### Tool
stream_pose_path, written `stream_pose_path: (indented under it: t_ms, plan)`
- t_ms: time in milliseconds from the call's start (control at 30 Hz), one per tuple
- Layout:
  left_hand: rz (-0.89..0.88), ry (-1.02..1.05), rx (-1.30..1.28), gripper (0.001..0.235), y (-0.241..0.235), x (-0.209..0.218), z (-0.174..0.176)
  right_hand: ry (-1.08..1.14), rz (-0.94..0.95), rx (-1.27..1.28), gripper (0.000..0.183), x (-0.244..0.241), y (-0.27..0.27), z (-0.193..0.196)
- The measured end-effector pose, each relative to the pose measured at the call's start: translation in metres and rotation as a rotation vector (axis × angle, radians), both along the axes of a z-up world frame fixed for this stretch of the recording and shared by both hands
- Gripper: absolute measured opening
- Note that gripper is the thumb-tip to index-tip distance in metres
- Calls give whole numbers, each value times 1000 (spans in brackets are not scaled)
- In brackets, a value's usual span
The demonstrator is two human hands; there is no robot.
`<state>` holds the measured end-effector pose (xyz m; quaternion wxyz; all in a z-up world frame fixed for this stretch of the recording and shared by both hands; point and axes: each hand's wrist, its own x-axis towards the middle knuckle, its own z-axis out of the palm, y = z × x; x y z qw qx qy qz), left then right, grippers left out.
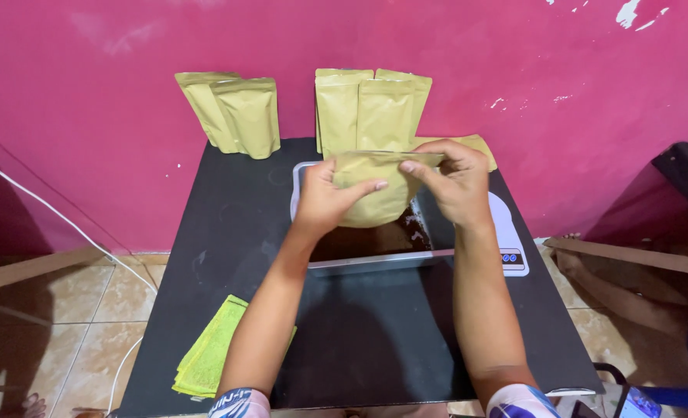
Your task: The person scoops brown powder from a rectangular container into yellow pouches using a small spoon. They open each pouch, fill it, and set it aside on the table. The process is repeated for multiple pouches.
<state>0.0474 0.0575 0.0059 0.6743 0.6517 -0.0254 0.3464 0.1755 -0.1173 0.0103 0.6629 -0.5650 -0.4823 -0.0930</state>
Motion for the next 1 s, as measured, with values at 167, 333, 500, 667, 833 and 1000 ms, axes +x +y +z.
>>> stream_pose_path:
  t_ms: [167,333,500,667,833,1000]
  plan:
    - [23,33,148,20,4,9,-12,58,-140,39,23,-1,1,3]
    - [-51,173,289,20,28,22,-36,139,-255,197,26,29,-20,-3]
    - [67,207,512,16,48,37,-60,196,-281,226,35,40,-43,-1]
    - [285,-13,293,32,59,31,-41,119,-382,-54,39,21,-59,21]
    - [382,66,149,41,69,27,-40,176,-415,-10,37,21,-56,24]
    - [18,163,232,38,36,21,-29,323,-201,50,49,15,-30,18]
